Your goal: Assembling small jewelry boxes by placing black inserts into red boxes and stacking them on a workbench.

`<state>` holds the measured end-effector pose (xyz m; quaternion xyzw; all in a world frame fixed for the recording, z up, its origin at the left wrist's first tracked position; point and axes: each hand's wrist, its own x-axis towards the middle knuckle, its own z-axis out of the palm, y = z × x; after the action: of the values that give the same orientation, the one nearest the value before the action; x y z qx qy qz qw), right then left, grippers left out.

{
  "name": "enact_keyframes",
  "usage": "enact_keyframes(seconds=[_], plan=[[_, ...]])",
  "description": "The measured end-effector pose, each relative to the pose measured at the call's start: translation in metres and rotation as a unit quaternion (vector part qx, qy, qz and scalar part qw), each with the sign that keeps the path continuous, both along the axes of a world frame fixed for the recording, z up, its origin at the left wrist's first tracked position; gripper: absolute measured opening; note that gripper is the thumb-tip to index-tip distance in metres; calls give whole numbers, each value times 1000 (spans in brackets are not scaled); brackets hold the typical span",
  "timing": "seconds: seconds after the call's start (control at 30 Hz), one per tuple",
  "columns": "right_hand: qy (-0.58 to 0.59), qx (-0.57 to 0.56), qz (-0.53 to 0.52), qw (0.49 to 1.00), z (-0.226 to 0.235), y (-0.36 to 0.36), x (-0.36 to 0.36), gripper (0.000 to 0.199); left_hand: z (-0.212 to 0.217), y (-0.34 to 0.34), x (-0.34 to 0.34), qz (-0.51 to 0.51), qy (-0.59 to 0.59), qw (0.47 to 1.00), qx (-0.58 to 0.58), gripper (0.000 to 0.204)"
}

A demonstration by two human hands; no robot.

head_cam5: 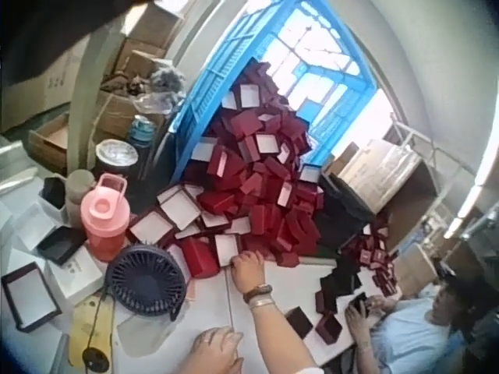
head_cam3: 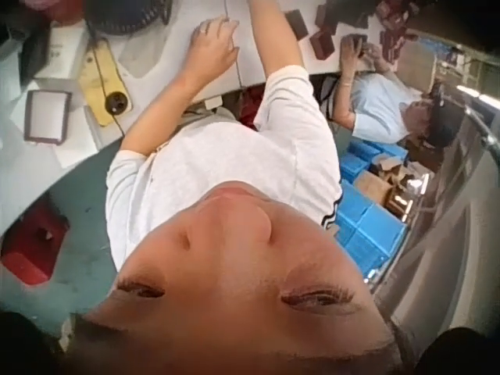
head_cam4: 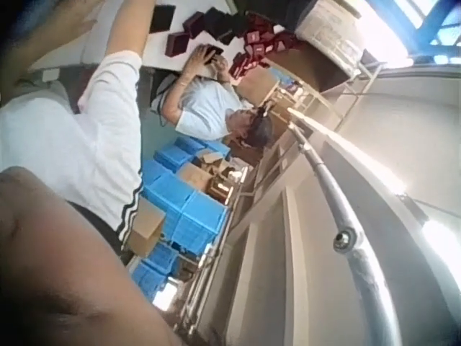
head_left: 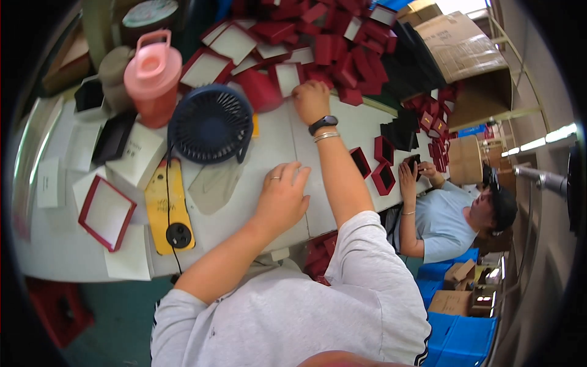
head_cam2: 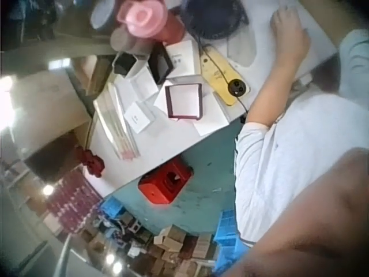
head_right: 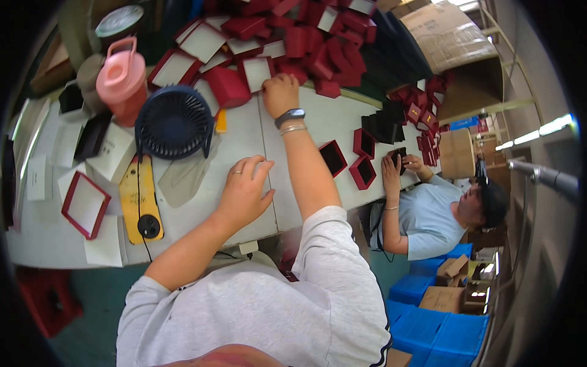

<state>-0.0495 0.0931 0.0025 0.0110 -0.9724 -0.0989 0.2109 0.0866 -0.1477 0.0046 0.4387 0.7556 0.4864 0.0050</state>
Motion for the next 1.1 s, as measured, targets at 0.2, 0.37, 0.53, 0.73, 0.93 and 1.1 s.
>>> enact_keyframes(seconds=[0.2, 0.37, 0.53, 0.73, 0.93, 1.1], plan=[[-152, -214, 88, 961, 21, -14, 105, 25, 5, -2, 0, 123, 48, 991, 22, 75], [-155, -606, 103, 773, 67, 6, 195, 48, -8, 2, -7, 91, 77, 990, -74, 74], [36, -553, -33, 832, 86, 95, 201, 73, -13, 5, -16, 73, 56, 991, -93, 69], [89, 73, -18, 993, 136, 206, 126, 98, -9, 8, -15, 71, 49, 988, -127, 67], [146, 143, -57, 977, 154, 187, 17, 109, -6, 7, -17, 68, 40, 984, -157, 65], [267, 116, -74, 954, 171, 210, -34, 112, -4, 11, -17, 60, 35, 982, -175, 66]])
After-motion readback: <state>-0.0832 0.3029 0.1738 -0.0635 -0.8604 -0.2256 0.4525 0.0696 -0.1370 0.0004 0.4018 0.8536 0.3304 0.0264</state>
